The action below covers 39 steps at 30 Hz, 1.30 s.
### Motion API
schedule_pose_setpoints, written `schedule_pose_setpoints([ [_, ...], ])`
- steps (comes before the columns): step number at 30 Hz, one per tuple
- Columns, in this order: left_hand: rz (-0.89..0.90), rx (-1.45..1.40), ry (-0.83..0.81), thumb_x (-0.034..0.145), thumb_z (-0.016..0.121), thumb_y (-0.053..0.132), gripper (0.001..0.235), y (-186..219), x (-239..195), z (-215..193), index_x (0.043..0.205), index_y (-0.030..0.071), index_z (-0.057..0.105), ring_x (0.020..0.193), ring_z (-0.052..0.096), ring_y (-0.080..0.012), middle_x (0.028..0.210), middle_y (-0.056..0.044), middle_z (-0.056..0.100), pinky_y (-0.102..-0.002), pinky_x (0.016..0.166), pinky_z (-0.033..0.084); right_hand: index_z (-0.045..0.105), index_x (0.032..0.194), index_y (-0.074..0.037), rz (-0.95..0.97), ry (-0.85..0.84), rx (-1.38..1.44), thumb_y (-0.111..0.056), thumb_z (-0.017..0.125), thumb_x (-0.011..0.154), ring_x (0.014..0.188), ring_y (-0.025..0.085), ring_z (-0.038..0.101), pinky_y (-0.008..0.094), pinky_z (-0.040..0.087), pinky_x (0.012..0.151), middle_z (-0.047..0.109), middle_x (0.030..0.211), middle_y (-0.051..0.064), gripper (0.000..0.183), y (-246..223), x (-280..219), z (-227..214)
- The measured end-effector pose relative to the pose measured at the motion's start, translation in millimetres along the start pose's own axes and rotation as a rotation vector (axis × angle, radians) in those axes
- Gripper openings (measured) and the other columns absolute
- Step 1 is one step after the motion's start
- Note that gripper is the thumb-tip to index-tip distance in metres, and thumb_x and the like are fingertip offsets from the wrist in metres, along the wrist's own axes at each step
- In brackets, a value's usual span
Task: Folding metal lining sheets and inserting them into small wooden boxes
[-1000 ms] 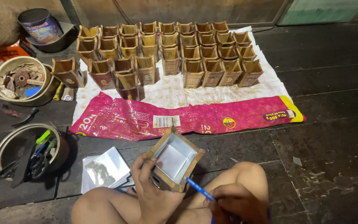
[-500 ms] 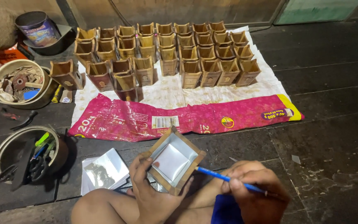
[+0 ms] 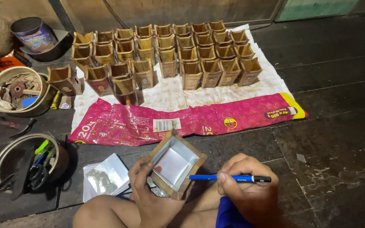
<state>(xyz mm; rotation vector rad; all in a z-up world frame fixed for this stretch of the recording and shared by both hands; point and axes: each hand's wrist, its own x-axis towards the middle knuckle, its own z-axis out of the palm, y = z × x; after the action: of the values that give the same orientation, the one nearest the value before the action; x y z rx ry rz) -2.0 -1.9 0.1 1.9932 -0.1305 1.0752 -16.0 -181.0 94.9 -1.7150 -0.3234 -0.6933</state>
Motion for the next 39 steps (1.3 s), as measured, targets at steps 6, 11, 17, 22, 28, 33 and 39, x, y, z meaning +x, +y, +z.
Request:
schedule_pose_setpoints([
  [6,-0.031,0.000,-0.005,0.057,0.095,0.050,0.099,-2,-4,1,0.134,0.015,0.043,0.117,0.065,-0.0295,0.130,-0.017,0.054,-0.038,0.091,0.058,0.056,0.073,-0.005,0.063,0.031,-0.043,0.000,0.071,0.083,0.056,0.016,0.063,0.024,0.054,0.054,0.065,0.073,0.014,0.018,13,7,-8],
  [11,0.026,0.023,0.001,0.061,0.092,0.055,0.099,-4,1,1,0.134,0.011,0.043,0.116,0.064,-0.0351,0.126,-0.022,0.056,-0.043,0.101,0.056,0.058,0.074,-0.006,0.066,0.037,-0.095,-0.005,0.072,0.084,0.059,0.017,0.065,0.025,0.055,0.056,0.067,0.074,0.013,0.017,12,6,-7],
  [17,-0.005,-0.067,-0.030,0.057,0.099,0.040,0.102,-12,5,-3,0.135,0.010,0.041,0.119,0.058,-0.0307,0.113,-0.011,0.055,-0.041,0.106,0.050,0.056,0.068,-0.015,-0.180,-0.045,-0.339,-0.015,0.073,0.076,0.058,0.009,0.069,0.027,0.044,0.074,0.074,0.070,-0.002,0.018,-13,3,5],
  [22,-0.255,-0.266,-0.094,0.052,0.098,0.020,0.107,-7,12,-10,0.140,0.003,0.039,0.138,0.047,-0.0276,0.142,-0.018,0.046,-0.036,0.119,0.038,0.060,0.077,-0.008,-0.044,0.071,-0.044,-0.002,0.072,0.079,0.068,0.019,0.067,0.027,0.056,0.062,0.066,0.070,0.011,0.013,-3,0,-10],
  [28,-0.501,-0.543,-0.210,0.053,0.094,0.026,0.101,11,28,-21,0.138,0.008,0.042,0.128,0.055,-0.0216,0.139,-0.011,0.052,-0.033,0.112,0.043,0.047,0.078,-0.006,0.035,0.229,0.098,-0.003,0.066,0.088,0.052,0.020,0.062,0.030,0.055,0.051,0.058,0.077,0.017,0.022,-17,9,-18],
  [33,-0.550,-0.616,-0.277,0.055,0.091,0.038,0.103,11,28,-27,0.141,0.009,0.042,0.132,0.052,-0.0212,0.145,-0.011,0.046,-0.033,0.113,0.042,0.049,0.082,-0.008,0.039,0.225,0.158,-0.004,0.069,0.086,0.050,0.020,0.060,0.030,0.055,0.050,0.058,0.077,0.017,0.021,-1,9,-26],
  [39,-0.534,-0.774,-0.330,0.061,0.090,0.040,0.101,20,34,-35,0.142,0.009,0.038,0.131,0.052,-0.0239,0.148,-0.012,0.041,-0.035,0.111,0.045,0.053,0.092,-0.011,0.038,0.216,0.258,-0.013,0.070,0.089,0.050,0.021,0.057,0.029,0.053,0.049,0.057,0.081,0.018,0.017,0,13,-29],
])
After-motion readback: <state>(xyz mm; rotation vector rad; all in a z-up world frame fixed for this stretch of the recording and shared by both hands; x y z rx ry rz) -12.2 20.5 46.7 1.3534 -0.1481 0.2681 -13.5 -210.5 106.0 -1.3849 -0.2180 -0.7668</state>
